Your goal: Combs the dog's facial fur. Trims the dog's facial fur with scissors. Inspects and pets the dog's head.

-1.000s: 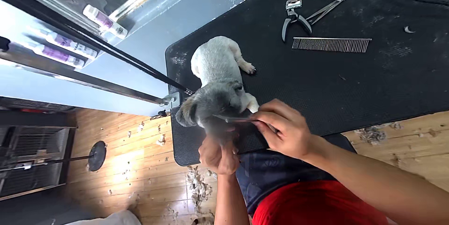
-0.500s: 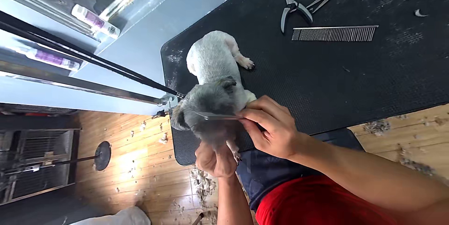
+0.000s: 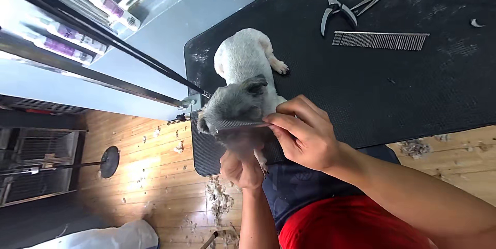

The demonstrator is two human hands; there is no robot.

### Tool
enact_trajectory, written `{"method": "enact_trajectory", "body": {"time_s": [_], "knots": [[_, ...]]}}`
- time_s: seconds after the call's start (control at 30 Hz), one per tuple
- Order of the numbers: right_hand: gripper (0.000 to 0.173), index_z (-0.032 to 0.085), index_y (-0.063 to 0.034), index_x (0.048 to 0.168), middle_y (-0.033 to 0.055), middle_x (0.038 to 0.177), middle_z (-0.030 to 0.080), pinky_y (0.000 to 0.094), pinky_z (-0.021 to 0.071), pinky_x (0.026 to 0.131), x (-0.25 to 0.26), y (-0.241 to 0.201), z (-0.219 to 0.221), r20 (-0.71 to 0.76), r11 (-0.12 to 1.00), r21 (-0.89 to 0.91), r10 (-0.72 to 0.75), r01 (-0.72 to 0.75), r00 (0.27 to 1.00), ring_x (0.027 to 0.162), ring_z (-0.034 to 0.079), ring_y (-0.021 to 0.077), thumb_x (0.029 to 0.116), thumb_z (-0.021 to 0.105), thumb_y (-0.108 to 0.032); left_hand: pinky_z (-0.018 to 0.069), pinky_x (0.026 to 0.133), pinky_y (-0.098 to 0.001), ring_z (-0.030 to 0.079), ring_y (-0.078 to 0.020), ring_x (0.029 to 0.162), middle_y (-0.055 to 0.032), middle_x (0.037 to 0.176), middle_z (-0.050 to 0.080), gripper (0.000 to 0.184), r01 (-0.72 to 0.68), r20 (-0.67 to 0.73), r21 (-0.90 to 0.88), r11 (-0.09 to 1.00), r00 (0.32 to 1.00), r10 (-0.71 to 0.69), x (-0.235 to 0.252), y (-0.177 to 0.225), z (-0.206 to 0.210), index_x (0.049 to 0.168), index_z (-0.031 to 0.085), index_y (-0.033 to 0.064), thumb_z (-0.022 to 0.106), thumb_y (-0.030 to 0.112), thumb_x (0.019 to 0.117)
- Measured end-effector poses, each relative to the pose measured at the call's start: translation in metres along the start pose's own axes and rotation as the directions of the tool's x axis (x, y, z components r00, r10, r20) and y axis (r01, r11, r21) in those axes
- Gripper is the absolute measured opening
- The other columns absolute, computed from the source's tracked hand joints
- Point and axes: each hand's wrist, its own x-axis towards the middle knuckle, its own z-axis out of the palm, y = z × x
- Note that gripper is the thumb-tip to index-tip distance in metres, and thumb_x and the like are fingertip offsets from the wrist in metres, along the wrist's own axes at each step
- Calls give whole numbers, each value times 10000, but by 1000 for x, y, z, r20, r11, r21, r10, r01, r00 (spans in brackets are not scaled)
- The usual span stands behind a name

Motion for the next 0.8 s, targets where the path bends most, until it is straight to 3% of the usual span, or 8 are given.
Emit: {"method": "enact_trajectory", "body": {"time_s": [0.27,0.4,0.47,0.53,0.57,0.67,0.73,0.8], "knots": [[122,758,-84,1033,83,932,644,282,529,754,-9,12,-7,49,1000,-18,-16,17,999,879,613,162,973,659,-122,611,756,-268,719,-63,831,55,919,763,155,38,79,32,999,996,-41,5,-3,-7,1002,778,169,638,232,1018],[126,733,-15,1037,100,1006,675,254,584,794,11,17,-21,-30,994,-62,85,-87,996,922,661,132,968,670,-100,615,731,-258,718,-47,806,73,879,757,123,6,48,183,983,999,-15,7,-3,1,941,767,173,684,251,986],[167,715,-19,1080,92,1042,687,277,594,780,8,33,-43,23,950,-223,229,-218,973,915,673,133,993,652,-146,612,704,-239,713,-30,773,64,813,743,153,-18,14,341,940,1000,14,7,-1,4,849,735,137,741,265,933],[218,705,-39,1153,102,1053,695,387,599,797,-3,56,-70,135,815,-441,475,-376,870,913,688,201,1004,630,-180,599,680,-228,707,-24,747,39,765,728,218,-38,1,457,889,999,42,7,-1,5,783,706,100,740,271,915],[240,697,-35,1192,128,1063,700,457,592,837,-6,67,-83,187,728,-512,612,-455,769,933,696,249,1004,631,-167,596,678,-232,710,-33,743,22,758,728,237,-49,5,482,875,999,53,6,-3,5,776,700,87,728,269,925],[278,689,-67,1251,116,1085,729,451,569,917,-10,96,-112,249,525,-615,837,-588,487,975,707,233,1020,613,-202,596,680,-236,711,-48,739,7,758,720,239,-70,11,474,878,997,74,3,-8,5,799,682,82,705,261,956],[280,706,-87,1241,106,1094,736,459,551,959,-8,109,-124,274,494,-663,859,-562,432,1025,703,233,1035,589,-235,586,674,-234,705,-51,730,4,748,714,244,-80,4,473,877,996,89,2,-9,4,788,677,82,705,262,952],[262,743,-85,1177,127,1116,723,520,533,979,3,119,-136,296,530,-691,828,-491,476,1074,682,283,1022,610,-249,578,694,-223,698,-37,745,11,753,711,252,-88,9,488,868,995,96,3,-9,1,784,669,82,701,265,955]]}}
